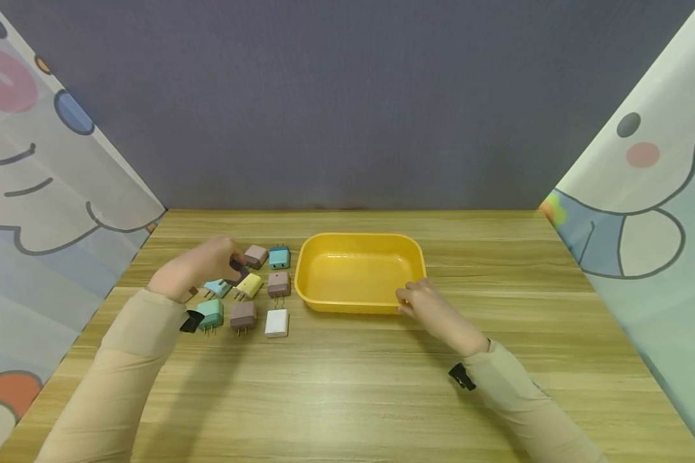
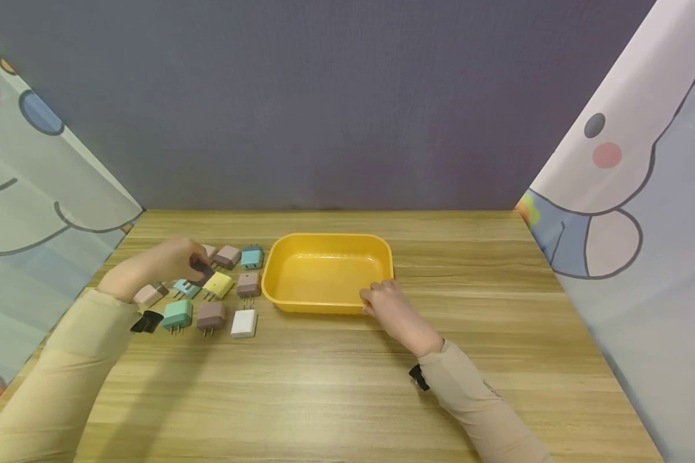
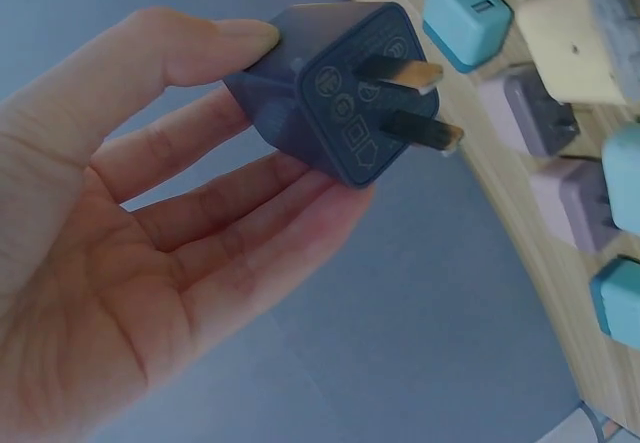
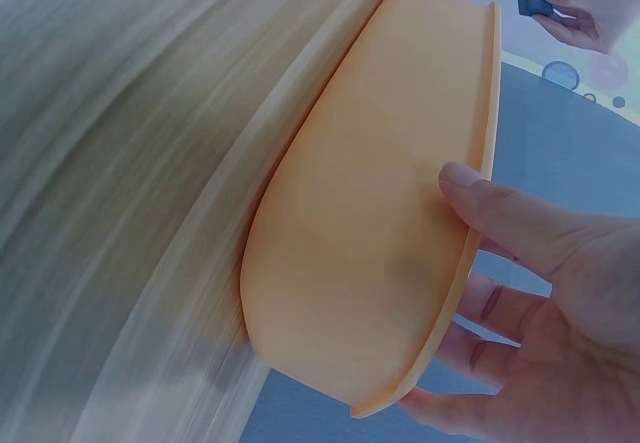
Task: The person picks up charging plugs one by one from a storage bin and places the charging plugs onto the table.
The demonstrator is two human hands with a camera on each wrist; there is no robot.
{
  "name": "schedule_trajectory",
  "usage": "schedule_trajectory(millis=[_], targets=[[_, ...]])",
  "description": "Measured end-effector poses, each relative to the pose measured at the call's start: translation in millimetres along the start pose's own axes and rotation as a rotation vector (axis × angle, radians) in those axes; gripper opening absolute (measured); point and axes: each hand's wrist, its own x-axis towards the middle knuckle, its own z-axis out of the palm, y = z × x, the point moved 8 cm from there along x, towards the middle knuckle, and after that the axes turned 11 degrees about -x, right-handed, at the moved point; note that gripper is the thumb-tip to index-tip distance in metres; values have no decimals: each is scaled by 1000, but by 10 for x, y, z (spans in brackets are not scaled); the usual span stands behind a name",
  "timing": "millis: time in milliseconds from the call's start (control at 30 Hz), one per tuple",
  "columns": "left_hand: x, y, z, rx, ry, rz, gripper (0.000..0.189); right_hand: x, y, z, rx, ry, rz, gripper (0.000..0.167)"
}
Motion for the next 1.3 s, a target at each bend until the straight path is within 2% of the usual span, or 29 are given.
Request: schedule_trajectory(millis=[267, 500, 733, 967, 1300], targets=[[-74, -119, -22, 7, 16, 36, 15, 1, 3, 1, -9, 6, -6, 25], [-163, -239, -25, 13, 22, 10, 18, 7, -7, -17, -12, 12, -9, 27], [-244, -348, 32, 22, 9, -2, 18, 11, -2, -11, -10, 10, -3, 26], [-313, -544, 76, 10, 32, -18, 17, 10, 10, 12, -7, -23, 10, 24], [-414, -753, 113, -5, 31, -52, 21, -1, 3, 10, -10, -15, 8, 24]])
